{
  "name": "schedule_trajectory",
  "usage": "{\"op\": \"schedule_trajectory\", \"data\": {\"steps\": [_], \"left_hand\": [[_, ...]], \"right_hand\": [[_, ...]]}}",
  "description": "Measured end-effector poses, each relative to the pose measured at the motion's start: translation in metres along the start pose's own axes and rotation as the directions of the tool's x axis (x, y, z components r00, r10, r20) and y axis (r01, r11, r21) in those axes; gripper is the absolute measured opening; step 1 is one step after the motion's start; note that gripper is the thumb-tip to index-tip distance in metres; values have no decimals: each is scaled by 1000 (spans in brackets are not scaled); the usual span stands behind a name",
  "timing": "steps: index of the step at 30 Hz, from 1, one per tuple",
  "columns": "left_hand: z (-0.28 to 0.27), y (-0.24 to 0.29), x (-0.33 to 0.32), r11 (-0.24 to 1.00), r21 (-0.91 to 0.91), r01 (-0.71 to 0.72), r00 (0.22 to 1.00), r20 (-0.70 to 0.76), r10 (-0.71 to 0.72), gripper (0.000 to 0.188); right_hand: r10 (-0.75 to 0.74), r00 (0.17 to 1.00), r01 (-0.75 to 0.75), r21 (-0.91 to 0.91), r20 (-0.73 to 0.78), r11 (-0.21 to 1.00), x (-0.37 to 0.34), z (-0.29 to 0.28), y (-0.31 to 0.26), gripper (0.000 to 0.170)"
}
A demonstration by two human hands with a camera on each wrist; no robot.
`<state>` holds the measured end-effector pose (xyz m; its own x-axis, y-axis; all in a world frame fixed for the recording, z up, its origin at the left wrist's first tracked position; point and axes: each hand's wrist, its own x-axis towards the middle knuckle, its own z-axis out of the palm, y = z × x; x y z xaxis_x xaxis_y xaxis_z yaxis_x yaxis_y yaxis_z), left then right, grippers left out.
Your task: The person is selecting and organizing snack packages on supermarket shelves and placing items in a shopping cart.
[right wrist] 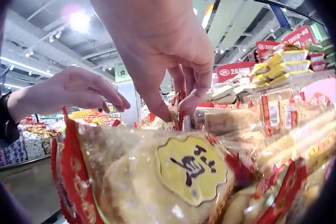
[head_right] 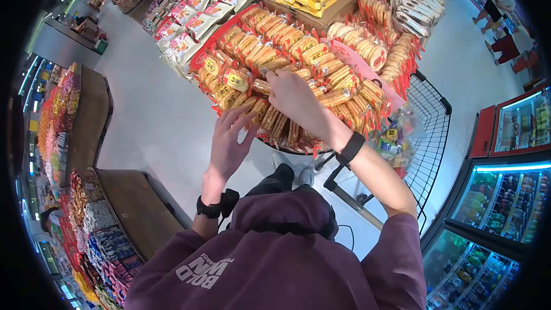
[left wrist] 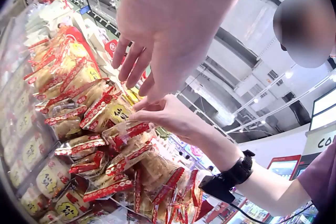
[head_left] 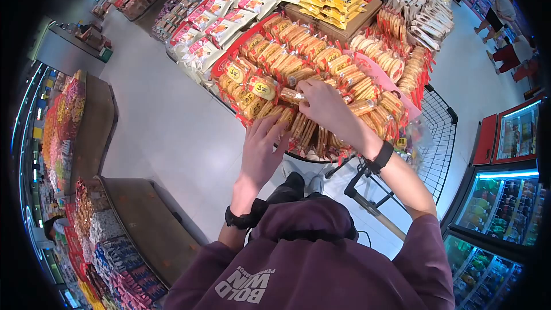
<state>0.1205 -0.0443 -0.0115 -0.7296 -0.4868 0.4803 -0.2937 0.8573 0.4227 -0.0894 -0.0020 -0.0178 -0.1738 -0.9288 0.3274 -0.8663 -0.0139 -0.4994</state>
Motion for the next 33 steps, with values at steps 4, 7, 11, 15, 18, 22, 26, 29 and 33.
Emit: {"op": "schedule_trajectory", "data": {"steps": [4, 7, 11, 15, 18, 22, 26, 29, 33], "left_hand": [[-1, 2, -2, 995, 8, 102, 992, -81, -101, 29], [-4, -11, 4, 995, 92, 34, 983, -182, -17, 30], [-13, -26, 3, 977, 39, 208, 954, -230, -194, 27], [-7, -46, 6, 920, -87, 382, 904, -170, -392, 35], [-3, -56, 15, 913, -92, 398, 908, -101, -406, 43], [7, -73, 27, 947, -12, 322, 944, -73, -322, 51], [19, -95, 35, 984, 47, 173, 978, -123, -166, 59], [17, -96, 43, 978, 50, 201, 979, -51, -199, 62], [10, -93, 45, 972, 103, 211, 976, -74, -204, 59]], "right_hand": [[-49, 998, 49, 12, -30, 999, -1, 2, 10, 25], [-37, 999, 37, 27, -14, 999, -6, -22, 4, 25], [-66, 992, 73, 61, -108, 995, 0, -45, -5, 23], [-132, 990, 140, 191, -49, 972, 36, -6, -6, 27], [17, 990, -55, 271, 140, 961, 65, 11, -22, 27], [-76, 994, 66, 114, 81, 991, 71, 29, -18, 24], [-137, 988, 141, 60, -67, 988, 68, 26, -4, 26], [-37, 994, 19, 167, 102, 986, 63, -24, -4, 23], [-11, 1000, 8, 121, 27, 993, 31, -72, 16, 23]]}}
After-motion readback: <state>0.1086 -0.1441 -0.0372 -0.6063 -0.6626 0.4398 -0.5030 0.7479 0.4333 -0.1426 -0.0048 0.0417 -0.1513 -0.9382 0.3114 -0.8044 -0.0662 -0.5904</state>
